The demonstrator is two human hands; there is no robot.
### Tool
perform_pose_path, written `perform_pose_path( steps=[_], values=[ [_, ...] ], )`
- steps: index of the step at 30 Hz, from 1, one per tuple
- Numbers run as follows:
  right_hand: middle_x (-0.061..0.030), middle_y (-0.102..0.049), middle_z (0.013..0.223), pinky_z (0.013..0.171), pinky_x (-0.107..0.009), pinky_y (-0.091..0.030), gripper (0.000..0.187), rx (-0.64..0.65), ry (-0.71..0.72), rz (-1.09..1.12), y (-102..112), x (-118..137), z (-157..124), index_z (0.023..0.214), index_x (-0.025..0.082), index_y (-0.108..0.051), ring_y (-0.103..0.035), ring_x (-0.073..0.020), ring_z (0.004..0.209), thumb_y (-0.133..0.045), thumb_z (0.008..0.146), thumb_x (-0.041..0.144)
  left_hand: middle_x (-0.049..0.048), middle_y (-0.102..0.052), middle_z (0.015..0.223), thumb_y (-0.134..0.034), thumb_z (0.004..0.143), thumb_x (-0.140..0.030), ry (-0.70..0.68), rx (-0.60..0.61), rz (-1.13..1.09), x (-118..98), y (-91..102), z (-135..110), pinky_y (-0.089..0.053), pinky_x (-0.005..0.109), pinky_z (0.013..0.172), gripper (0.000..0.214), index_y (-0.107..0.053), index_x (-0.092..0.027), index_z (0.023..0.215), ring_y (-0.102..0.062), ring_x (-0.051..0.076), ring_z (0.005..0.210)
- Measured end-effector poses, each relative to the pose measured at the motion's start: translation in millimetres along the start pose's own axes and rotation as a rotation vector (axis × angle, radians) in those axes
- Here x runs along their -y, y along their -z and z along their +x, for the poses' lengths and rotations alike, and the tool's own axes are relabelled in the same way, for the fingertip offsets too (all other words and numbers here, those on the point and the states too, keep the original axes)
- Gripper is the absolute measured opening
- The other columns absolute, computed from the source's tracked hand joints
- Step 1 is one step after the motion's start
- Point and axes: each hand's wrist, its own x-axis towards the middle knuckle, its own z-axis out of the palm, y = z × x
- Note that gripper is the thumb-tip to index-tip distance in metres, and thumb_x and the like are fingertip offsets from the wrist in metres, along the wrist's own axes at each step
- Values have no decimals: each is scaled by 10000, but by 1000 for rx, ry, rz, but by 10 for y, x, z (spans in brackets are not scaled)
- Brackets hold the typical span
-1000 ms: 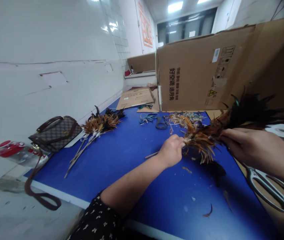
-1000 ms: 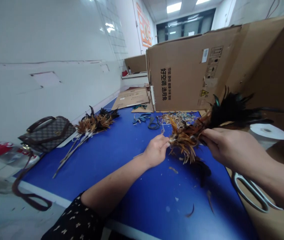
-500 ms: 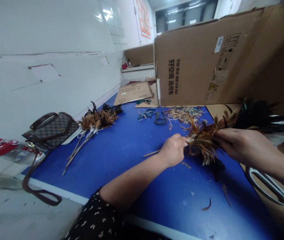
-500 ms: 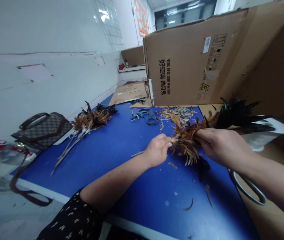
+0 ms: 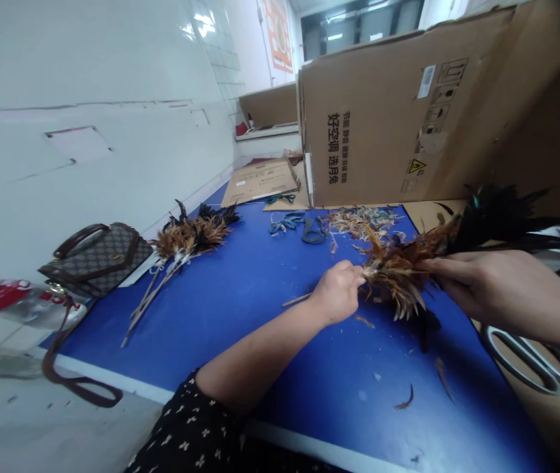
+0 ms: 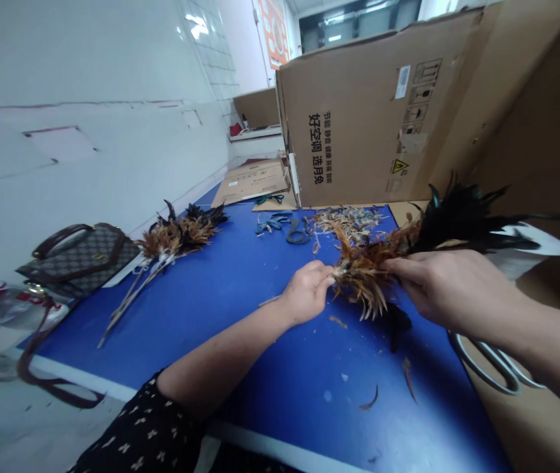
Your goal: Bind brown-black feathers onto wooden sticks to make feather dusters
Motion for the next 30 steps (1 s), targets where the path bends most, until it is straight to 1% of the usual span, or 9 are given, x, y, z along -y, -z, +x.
perform_pose_path(
  steps=[3, 5, 7, 12, 16, 21, 24, 27, 30],
  values=[
    [-43, -868, 924, 574, -302, -445, 450, 101, 14, 15, 27, 0, -19, 1310, 311, -855, -747, -204, 623, -496, 1040, 289, 81, -657, 939, -507, 1088, -200, 5, 8, -15, 21, -11, -3, -612, 376, 920, 234, -737, -158, 1080, -661, 222, 918],
    [-35, -774, 683, 532, -298, -338, 481, 206, -52, -8, 25, 10, -20, 1362, 291, -845, -604, -168, 467, -509, 1018, 294, 85, -663, 938, -505, 1086, -200, -2, 13, -23, 27, -13, -4, -611, 378, 922, 238, -738, -155, 1079, -664, 226, 922],
    [-19, -667, 563, 526, -301, -267, 510, 281, -102, -16, 6, 31, -21, 1403, 276, -830, -476, -148, 408, -511, 1007, 321, 89, -671, 945, -506, 1085, -200, -4, 19, -29, 24, -11, -3, -613, 381, 930, 237, -738, -151, 1090, -664, 227, 922],
    [-7, -608, 529, 519, -281, -274, 579, 219, -154, 71, -102, 70, -63, 1510, 238, -763, -419, -139, 407, -479, 1032, 397, 91, -671, 948, -514, 1088, -204, 7, 45, -28, -2, -2, -3, -609, 389, 938, 238, -743, -142, 1100, -659, 226, 914],
    [-31, -714, 611, 503, -289, -261, 559, 131, -141, 21, -240, 56, -111, 1512, 275, -763, -478, -146, 399, -490, 1036, 380, 93, -674, 939, -525, 1078, -184, 27, 56, -52, -10, -22, -3, -597, 377, 932, 230, -748, -143, 1043, -661, 226, 921],
    [-60, -837, 806, 543, -297, -339, 492, 15, 11, -51, -386, 51, -147, 1459, 309, -786, -703, -203, 545, -503, 1058, 325, 82, -678, 925, -523, 1081, -195, 71, 13, -79, -3, -11, 8, -594, 371, 930, 249, -766, -149, 1060, -667, 218, 915],
    [-76, -855, 885, 557, -303, -390, 498, -32, 9, -49, -417, 49, -148, 1522, 291, -738, -743, -214, 601, -485, 1097, 350, 84, -677, 916, -518, 1083, -199, 60, 21, -76, -4, 8, 12, -600, 380, 925, 258, -769, -151, 1044, -663, 221, 911],
    [-79, -845, 857, 548, -311, -398, 487, -11, -15, -24, -425, 42, -146, 1497, 273, -755, -732, -217, 581, -511, 1085, 358, 81, -671, 919, -529, 1079, -201, 57, 39, -67, -11, 2, 8, -601, 376, 914, 243, -763, -157, 1026, -656, 218, 906],
    [-64, -834, 820, 558, -288, -431, 482, 77, -60, 124, -428, 48, -144, 1483, 258, -768, -719, -190, 575, -509, 1085, 340, 81, -665, 916, -522, 1082, -197, 56, 42, -66, -14, -16, 3, -598, 376, 915, 245, -757, -148, 1031, -653, 221, 907]
  ],
)
